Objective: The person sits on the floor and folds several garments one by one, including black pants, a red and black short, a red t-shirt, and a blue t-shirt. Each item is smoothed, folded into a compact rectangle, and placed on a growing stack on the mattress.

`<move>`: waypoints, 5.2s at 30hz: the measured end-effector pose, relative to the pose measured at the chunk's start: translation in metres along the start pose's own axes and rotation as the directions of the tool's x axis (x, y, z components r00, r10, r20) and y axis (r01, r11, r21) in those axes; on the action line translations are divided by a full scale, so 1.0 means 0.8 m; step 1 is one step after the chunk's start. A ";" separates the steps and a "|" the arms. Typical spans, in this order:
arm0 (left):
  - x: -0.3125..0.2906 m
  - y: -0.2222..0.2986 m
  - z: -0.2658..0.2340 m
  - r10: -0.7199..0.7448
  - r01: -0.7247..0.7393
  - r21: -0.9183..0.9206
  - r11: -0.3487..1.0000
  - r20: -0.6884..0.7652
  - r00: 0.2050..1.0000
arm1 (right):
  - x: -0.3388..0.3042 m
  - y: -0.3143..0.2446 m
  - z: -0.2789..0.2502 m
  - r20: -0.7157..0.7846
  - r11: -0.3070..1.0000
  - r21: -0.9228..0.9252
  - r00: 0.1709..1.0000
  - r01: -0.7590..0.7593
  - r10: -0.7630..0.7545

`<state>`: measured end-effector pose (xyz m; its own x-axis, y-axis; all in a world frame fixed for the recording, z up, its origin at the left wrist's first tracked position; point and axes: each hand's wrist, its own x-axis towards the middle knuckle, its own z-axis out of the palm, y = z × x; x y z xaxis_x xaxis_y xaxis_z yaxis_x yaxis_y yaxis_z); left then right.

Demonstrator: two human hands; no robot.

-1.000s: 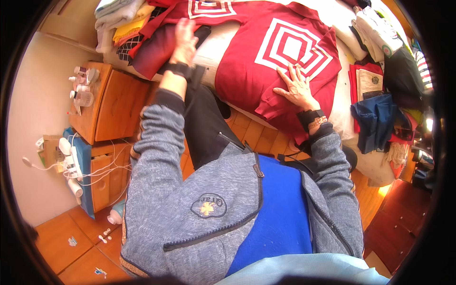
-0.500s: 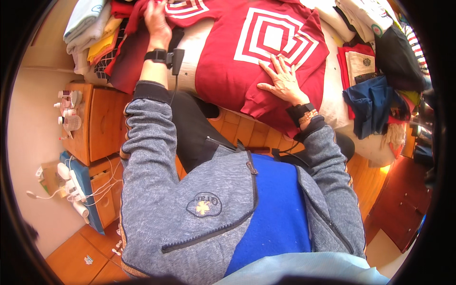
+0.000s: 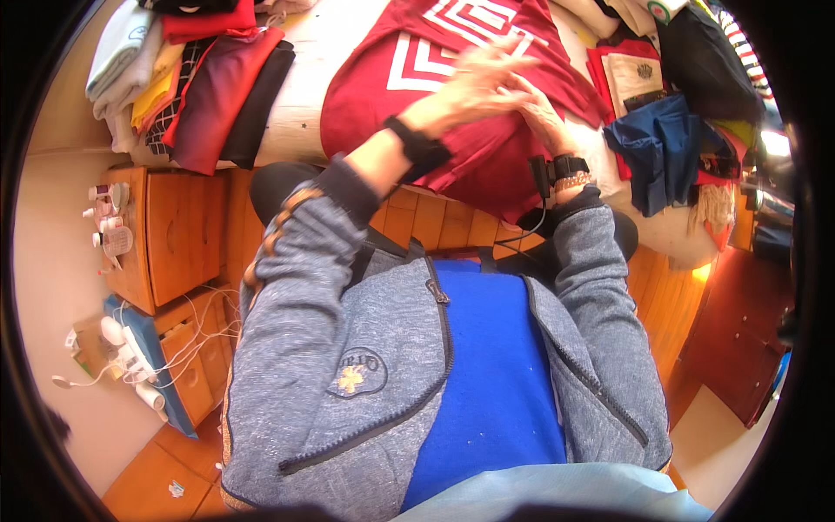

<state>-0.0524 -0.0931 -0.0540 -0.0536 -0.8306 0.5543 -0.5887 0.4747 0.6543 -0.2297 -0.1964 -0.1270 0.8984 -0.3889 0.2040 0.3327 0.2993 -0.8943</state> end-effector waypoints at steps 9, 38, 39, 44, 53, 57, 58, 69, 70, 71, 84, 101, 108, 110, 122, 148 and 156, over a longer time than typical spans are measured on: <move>-0.273 -0.021 -0.150 -0.801 0.874 0.194 0.446 -0.350 0.486 | -0.011 -0.050 -0.075 -0.305 -0.168 -0.790 0.616 -0.589 -0.727; -0.184 0.063 0.041 -0.390 0.356 0.184 0.916 0.206 0.897 | -0.050 -0.249 -0.174 -0.633 0.293 -0.647 0.282 -0.704 -0.721; -0.184 0.061 0.040 -0.394 0.364 0.168 0.916 0.217 0.893 | -0.045 -0.250 -0.173 -0.549 0.272 -0.736 0.313 -0.619 -0.775; -0.187 0.062 0.016 -0.406 0.429 0.054 0.902 0.448 0.796 | -0.023 -0.269 -0.154 -0.497 0.297 -0.795 0.287 -0.529 -0.819; -0.101 -0.022 -0.044 -0.686 0.694 -0.130 0.709 0.102 0.720 | -0.022 -0.260 -0.007 -0.444 0.603 -0.782 0.540 0.156 -0.715; -0.064 -0.084 -0.069 -0.820 0.603 -0.792 0.097 0.280 0.499 | -0.043 -0.199 0.120 -0.112 0.268 -0.964 0.897 0.008 -0.428; -0.060 -0.094 -0.067 -0.807 0.580 -0.812 0.069 0.296 0.511 | -0.044 -0.164 0.148 -0.054 0.310 -0.949 0.943 0.054 -0.328; -0.032 -0.126 -0.056 -0.795 0.566 -0.799 0.201 0.204 0.571 | -0.053 -0.031 0.208 0.119 0.296 -0.944 0.988 0.142 -0.094; -0.028 -0.128 -0.056 -0.792 0.561 -0.799 0.216 0.193 0.580 | -0.051 -0.035 0.209 0.110 0.331 -0.934 0.990 0.134 -0.092; -0.023 -0.130 -0.055 -0.802 0.568 -0.793 0.221 0.183 0.568 | -0.050 -0.038 0.210 0.102 0.366 -0.922 0.991 0.127 -0.087; 0.031 -0.190 -0.062 -0.767 0.600 -0.706 0.377 0.125 0.629 | 0.017 0.025 0.116 -0.159 -0.128 -0.978 0.985 -0.167 -0.071; 0.031 -0.164 -0.049 -0.099 -0.092 0.650 0.754 0.252 0.963 | 0.009 0.080 0.083 -0.069 -0.122 -0.988 0.981 -0.092 -0.181; -0.086 -0.104 -0.024 -0.197 -0.062 0.485 0.872 0.464 0.864 | 0.004 0.078 0.100 -0.150 -0.293 -0.942 0.987 -0.161 -0.061; -0.091 -0.116 -0.016 -0.143 -0.123 0.509 0.852 0.453 0.880 | -0.026 0.082 0.129 -0.123 -0.241 -0.964 0.992 -0.116 0.014; -0.111 -0.038 -0.008 -0.382 0.015 0.733 0.680 0.337 0.861 | -0.105 -0.006 0.162 0.003 0.203 -0.971 0.847 -0.125 0.532; -0.190 0.013 -0.012 -0.328 0.259 0.502 0.825 0.052 0.943 | -0.087 0.034 0.120 -0.816 0.873 -0.165 0.561 -0.459 0.141; -0.195 0.010 0.000 -0.262 0.232 0.541 0.809 -0.021 0.965 | -0.067 0.038 0.134 -0.873 0.834 -0.296 0.487 -0.466 -0.038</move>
<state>-0.0488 0.0404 -0.1350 0.1195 -0.9198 0.3738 -0.9246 0.0341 0.3794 -0.2368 -0.0728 -0.1227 0.1742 -0.9612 -0.2141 -0.2264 0.1725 -0.9586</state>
